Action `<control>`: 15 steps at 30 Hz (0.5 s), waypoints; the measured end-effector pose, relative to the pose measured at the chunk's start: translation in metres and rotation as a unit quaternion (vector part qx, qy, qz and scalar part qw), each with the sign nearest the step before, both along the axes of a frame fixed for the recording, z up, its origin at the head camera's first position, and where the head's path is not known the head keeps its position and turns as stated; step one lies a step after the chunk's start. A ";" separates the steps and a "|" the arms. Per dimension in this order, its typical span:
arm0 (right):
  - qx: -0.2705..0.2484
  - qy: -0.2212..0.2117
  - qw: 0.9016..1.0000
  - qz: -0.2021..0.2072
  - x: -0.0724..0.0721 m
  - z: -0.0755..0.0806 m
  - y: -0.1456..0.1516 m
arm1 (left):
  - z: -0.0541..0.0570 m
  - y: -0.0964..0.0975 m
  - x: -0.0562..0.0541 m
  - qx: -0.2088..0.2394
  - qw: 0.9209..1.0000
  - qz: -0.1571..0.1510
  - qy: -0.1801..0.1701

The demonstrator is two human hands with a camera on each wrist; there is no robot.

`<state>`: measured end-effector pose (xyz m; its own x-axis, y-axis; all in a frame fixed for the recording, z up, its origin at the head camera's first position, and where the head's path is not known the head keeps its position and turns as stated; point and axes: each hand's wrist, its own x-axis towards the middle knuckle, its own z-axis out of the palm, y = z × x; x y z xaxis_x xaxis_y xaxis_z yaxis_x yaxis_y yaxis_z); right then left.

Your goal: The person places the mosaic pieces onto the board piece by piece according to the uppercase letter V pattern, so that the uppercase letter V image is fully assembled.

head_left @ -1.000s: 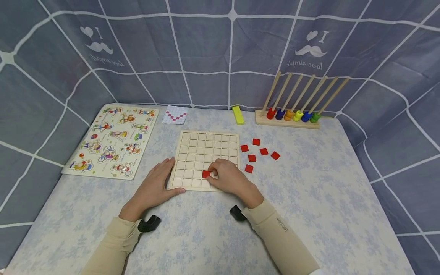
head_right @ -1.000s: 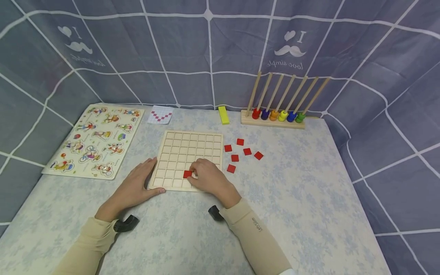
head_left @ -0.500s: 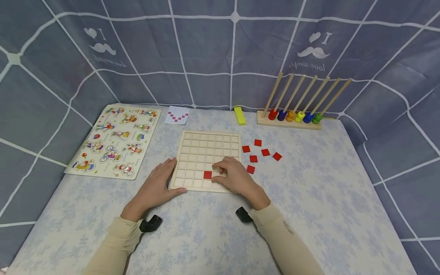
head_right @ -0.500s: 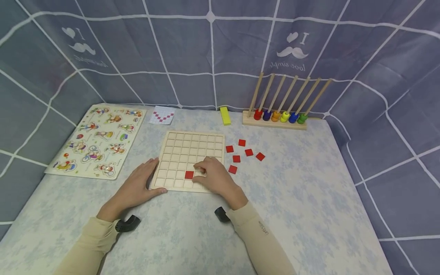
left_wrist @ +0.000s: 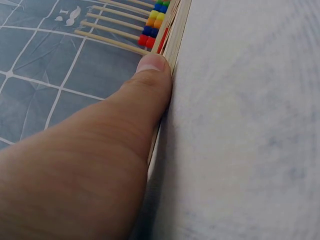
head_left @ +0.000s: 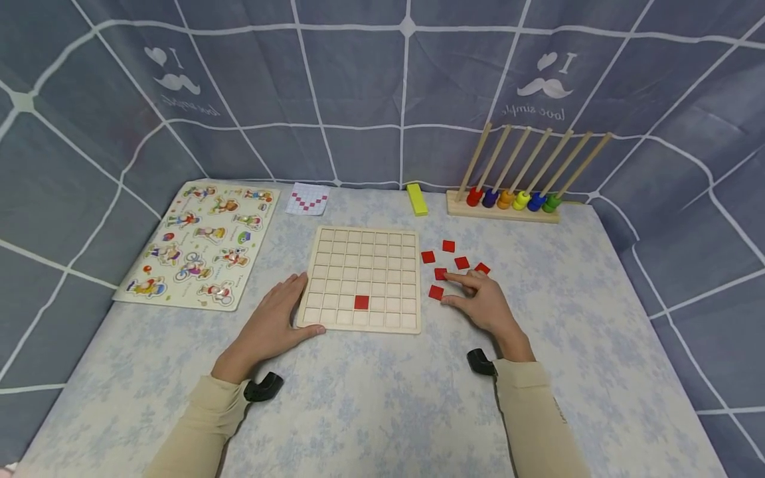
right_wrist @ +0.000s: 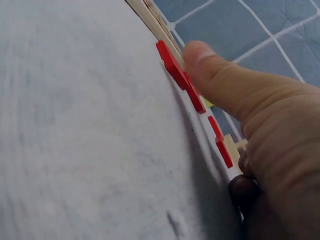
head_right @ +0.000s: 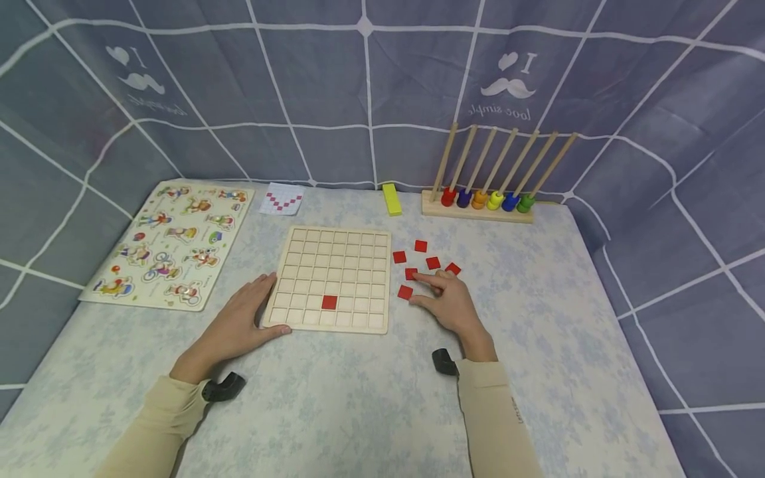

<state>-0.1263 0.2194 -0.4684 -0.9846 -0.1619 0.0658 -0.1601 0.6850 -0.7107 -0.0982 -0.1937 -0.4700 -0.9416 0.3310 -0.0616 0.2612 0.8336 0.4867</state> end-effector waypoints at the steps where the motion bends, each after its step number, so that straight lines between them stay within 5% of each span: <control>1: 0.005 0.001 1.000 0.002 0.000 -0.001 0.002 | -0.001 0.000 0.000 0.000 1.000 -0.001 0.000; 15: 0.035 -0.010 0.999 0.007 -0.001 -0.010 -0.001 | -0.002 -0.001 -0.001 0.000 1.000 -0.002 -0.003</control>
<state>-0.1271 0.2184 -0.4785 -0.9834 -0.1783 0.0347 -0.1560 0.7314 -0.6639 -0.0994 -0.1948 -0.4725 -0.9401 0.3342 -0.0671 0.2611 0.8325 0.4886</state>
